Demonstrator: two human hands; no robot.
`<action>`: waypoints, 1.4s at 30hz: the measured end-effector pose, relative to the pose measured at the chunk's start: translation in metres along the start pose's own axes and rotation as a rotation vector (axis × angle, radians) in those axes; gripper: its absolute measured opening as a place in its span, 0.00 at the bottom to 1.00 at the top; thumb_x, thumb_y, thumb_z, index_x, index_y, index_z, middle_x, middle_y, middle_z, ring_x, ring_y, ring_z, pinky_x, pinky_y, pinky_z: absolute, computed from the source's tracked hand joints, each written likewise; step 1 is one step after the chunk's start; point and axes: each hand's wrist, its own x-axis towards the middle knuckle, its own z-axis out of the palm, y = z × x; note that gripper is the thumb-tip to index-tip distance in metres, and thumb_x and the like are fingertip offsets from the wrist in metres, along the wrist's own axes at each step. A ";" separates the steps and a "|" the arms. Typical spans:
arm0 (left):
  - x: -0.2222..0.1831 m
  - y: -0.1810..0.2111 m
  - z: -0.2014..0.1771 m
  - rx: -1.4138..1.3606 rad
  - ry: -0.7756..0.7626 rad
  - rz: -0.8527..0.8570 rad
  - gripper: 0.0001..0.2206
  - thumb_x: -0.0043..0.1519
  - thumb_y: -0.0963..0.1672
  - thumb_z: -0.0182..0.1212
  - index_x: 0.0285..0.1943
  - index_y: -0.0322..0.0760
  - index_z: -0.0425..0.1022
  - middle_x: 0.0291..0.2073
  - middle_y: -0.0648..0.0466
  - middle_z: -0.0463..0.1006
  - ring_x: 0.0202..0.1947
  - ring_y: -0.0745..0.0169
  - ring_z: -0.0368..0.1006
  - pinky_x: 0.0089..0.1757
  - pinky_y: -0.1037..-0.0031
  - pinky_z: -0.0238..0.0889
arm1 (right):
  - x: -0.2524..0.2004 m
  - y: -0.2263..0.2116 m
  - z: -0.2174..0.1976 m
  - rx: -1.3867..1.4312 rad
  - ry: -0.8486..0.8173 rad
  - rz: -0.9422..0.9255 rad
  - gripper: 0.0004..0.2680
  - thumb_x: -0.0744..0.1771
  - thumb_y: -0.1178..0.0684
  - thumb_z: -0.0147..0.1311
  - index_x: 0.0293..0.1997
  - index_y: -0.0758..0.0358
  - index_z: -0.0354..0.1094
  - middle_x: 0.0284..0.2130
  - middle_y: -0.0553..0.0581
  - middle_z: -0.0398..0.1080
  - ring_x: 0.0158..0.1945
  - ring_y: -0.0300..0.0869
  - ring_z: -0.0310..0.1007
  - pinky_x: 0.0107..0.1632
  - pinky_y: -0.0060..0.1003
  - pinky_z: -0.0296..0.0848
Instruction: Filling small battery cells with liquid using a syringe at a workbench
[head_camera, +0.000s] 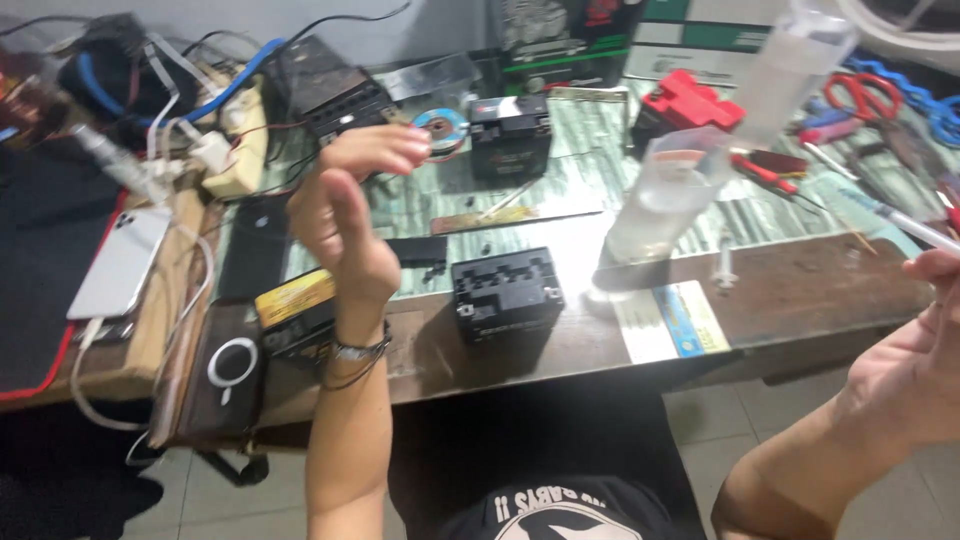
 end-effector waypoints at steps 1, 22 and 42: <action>-0.001 0.007 0.001 -0.021 -0.009 -0.001 0.26 0.76 0.53 0.36 0.38 0.30 0.70 0.35 0.43 0.78 0.42 0.41 0.79 0.51 0.57 0.74 | 0.003 0.004 -0.008 -0.016 0.016 -0.005 0.05 0.79 0.63 0.46 0.61 0.72 0.67 0.60 0.64 0.70 0.53 0.48 0.67 0.66 0.36 0.70; -0.155 0.030 -0.001 0.327 0.090 -0.291 0.07 0.69 0.42 0.54 0.50 0.32 0.66 0.52 0.40 0.74 0.62 0.40 0.72 0.68 0.52 0.65 | -0.013 0.080 -0.049 -0.789 -0.122 -0.067 0.02 0.69 0.64 0.70 0.45 0.69 0.82 0.39 0.62 0.80 0.43 0.47 0.80 0.48 0.40 0.76; -0.156 0.031 -0.007 0.228 0.014 -0.411 0.10 0.69 0.43 0.54 0.56 0.34 0.64 0.58 0.39 0.71 0.67 0.41 0.68 0.69 0.53 0.63 | -0.030 0.066 -0.011 -0.985 -0.243 -0.212 0.08 0.70 0.52 0.70 0.51 0.61 0.79 0.47 0.57 0.80 0.55 0.48 0.71 0.63 0.44 0.47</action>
